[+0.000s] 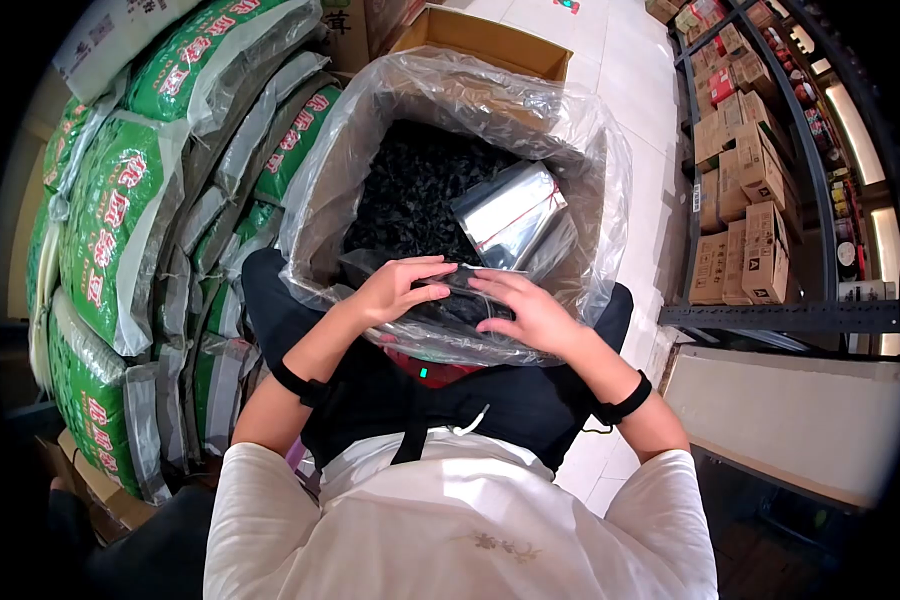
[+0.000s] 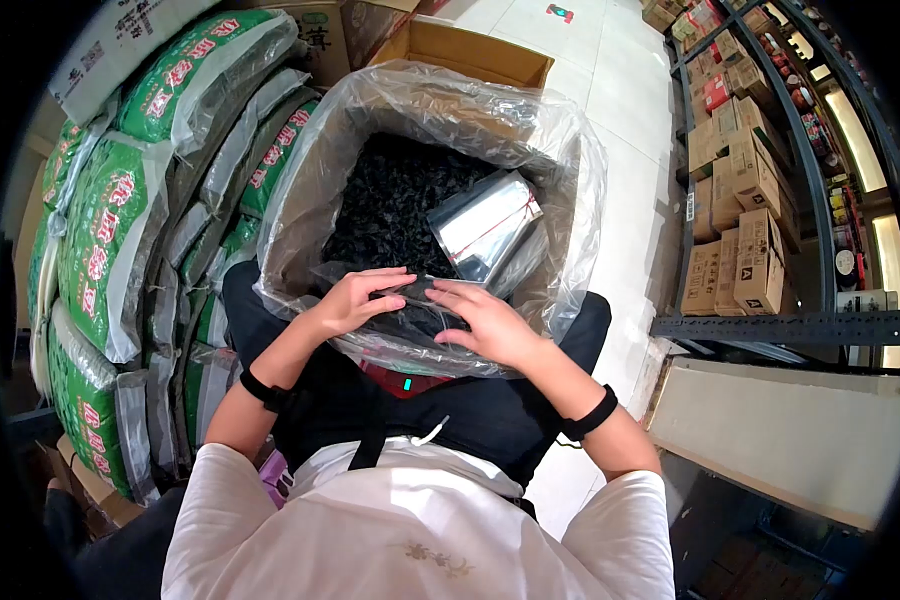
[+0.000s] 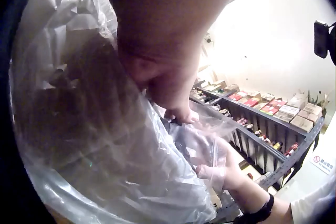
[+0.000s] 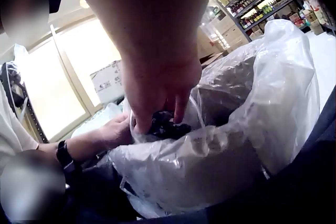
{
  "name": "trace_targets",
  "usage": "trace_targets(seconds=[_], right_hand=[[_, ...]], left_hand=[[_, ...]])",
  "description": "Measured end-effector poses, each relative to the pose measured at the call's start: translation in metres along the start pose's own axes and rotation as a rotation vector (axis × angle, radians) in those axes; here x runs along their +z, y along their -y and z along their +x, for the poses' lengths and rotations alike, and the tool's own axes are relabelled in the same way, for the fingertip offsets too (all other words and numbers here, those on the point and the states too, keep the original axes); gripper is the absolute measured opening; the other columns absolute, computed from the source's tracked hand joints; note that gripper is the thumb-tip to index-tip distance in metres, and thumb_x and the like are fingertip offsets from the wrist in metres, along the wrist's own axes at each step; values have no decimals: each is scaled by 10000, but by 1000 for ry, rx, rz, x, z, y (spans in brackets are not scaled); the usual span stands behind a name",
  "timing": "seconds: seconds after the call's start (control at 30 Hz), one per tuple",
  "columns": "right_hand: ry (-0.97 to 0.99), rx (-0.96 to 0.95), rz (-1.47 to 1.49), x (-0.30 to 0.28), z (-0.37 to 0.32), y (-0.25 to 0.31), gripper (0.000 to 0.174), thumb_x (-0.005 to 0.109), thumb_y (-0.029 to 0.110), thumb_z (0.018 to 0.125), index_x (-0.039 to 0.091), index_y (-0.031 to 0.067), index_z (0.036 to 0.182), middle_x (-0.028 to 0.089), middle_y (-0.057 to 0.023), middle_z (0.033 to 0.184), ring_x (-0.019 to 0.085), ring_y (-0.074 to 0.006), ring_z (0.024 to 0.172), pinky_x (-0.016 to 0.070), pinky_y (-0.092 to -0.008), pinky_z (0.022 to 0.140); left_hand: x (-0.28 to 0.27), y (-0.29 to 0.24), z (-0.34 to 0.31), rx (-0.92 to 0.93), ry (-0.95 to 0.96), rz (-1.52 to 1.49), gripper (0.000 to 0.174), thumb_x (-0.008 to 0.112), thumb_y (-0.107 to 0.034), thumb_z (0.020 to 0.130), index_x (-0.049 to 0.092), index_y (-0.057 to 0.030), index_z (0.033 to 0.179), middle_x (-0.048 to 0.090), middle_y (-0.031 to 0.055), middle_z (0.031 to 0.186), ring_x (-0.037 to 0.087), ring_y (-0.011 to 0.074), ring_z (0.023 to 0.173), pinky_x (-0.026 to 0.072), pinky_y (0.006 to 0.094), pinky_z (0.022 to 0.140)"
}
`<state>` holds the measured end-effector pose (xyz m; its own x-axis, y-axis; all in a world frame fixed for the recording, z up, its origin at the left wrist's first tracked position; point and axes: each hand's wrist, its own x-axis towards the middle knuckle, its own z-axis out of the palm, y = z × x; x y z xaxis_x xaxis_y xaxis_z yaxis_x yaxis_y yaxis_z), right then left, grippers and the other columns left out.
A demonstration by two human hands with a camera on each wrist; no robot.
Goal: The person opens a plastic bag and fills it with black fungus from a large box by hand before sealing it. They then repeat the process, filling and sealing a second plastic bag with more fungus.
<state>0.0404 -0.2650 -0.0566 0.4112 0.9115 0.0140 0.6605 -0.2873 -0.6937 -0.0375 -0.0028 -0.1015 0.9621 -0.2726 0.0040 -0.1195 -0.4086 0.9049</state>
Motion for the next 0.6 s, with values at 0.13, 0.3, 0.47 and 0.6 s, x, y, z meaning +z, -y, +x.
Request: trace_targets(seconds=[0.13,0.3,0.47,0.6], right_hand=[[-117,-59,-80,19,4,1,630,775,267,802,531,62,1345,522,-169,1371,503,-336,1272,473,-411,1019],[-164,185,329,42,1,0,651,816,264,784,543,55,1337,522,-164,1392,555,-298,1228,545,-368,912],[-87,231,401,52,-7,-4,613,717,237,903,446,40,1416,495,-159,1430,498,-248,1308,428,-367,1051],[-143,229,450,61,-7,-14,618,706,219,901,422,27,1417,483,-177,1438,473,-305,1330,407,-399,1074]], left_hand=[[2,3,-1,21,-82,47,452,619,-346,947,611,-55,1293,621,243,1247,576,337,1224,447,386,1025],[-2,-6,-2,-113,-33,-159,417,598,-308,968,608,-52,1297,663,200,1201,651,260,1108,493,340,949],[0,3,-4,-101,-11,-171,409,585,-302,982,600,-56,1308,685,168,1175,658,217,1085,498,320,932],[6,6,-3,-153,-18,-260,391,566,-300,998,608,-54,1299,686,153,1187,644,185,1087,486,312,948]])
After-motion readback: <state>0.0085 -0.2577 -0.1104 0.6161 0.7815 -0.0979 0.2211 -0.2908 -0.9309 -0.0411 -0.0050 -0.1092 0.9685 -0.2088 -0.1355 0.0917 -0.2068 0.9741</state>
